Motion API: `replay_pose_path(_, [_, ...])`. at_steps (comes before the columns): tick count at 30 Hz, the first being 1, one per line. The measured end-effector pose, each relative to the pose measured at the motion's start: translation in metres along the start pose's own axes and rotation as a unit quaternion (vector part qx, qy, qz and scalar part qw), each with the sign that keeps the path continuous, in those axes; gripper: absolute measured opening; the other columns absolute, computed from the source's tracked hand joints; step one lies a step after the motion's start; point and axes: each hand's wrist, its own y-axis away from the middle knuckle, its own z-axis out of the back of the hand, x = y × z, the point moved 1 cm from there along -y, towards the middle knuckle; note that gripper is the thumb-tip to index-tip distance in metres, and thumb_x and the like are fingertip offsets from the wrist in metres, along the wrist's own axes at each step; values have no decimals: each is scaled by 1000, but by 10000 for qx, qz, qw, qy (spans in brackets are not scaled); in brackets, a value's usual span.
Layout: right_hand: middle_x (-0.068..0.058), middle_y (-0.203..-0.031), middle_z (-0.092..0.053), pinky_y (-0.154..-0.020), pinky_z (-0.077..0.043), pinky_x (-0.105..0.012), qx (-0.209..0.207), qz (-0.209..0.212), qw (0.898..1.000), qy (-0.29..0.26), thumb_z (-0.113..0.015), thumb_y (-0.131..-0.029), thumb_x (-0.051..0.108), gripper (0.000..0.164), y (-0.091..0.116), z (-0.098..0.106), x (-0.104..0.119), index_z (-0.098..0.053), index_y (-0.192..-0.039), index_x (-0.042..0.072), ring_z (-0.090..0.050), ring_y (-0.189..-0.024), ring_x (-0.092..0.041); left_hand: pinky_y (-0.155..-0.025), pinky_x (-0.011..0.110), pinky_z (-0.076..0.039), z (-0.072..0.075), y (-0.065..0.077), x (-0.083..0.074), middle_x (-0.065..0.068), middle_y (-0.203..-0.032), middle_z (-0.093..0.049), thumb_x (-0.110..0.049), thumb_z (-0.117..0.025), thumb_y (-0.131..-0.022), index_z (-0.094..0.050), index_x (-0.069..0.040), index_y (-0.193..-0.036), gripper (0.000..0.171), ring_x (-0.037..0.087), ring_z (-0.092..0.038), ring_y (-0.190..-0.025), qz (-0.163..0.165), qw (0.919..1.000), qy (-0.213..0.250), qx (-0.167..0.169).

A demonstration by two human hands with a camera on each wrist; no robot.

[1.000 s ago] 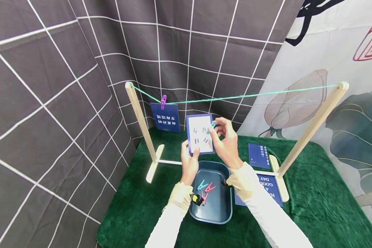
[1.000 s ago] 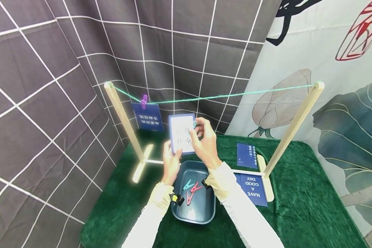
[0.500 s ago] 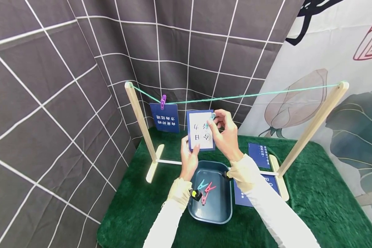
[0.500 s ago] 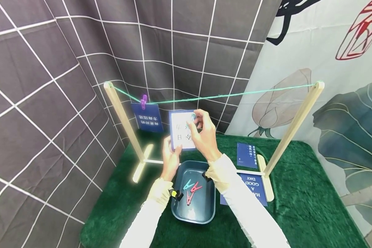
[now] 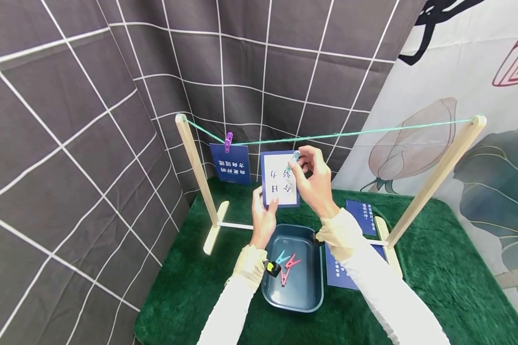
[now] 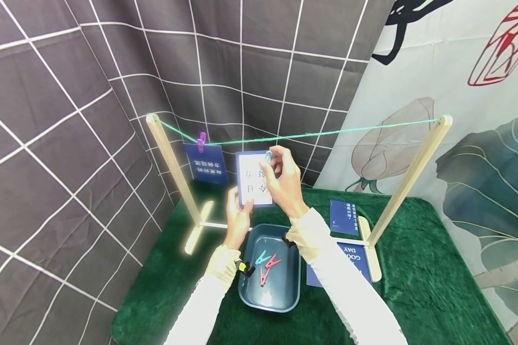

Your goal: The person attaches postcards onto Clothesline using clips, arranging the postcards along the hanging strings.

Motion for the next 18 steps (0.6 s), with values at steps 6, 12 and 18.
replay_pose_path(6, [-23,-90,-55,-68,-41,-27,-14,255,9994,246,-63,-77,-11,32,-10,-4,-1,-51,-107,-9,-51,-79,-32,-90,40,-44,-1,-6,-1,27,-119,-53,9,-49,-88,-37,9,-122,35,34,-54,-109,-77,9999,128,-21])
replay_pose_path(12, [-22,-96,-54,-73,-40,-33,195,430,9979,447,-63,-76,-12,34,-19,-5,6,-49,-107,-9,-49,-84,-32,-86,31,-46,0,-8,-4,28,-118,-53,13,-47,-87,-36,12,-121,36,33,-54,-108,-88,9999,74,-80])
replay_pose_path(18, [-22,-97,-58,-82,-42,-37,264,567,9968,507,-65,-74,-13,35,-27,-5,14,-49,-105,-10,-54,-90,-31,-86,34,-46,1,-9,-5,29,-118,-53,12,-47,-87,-36,11,-121,36,35,-54,-107,-139,9999,19,-91])
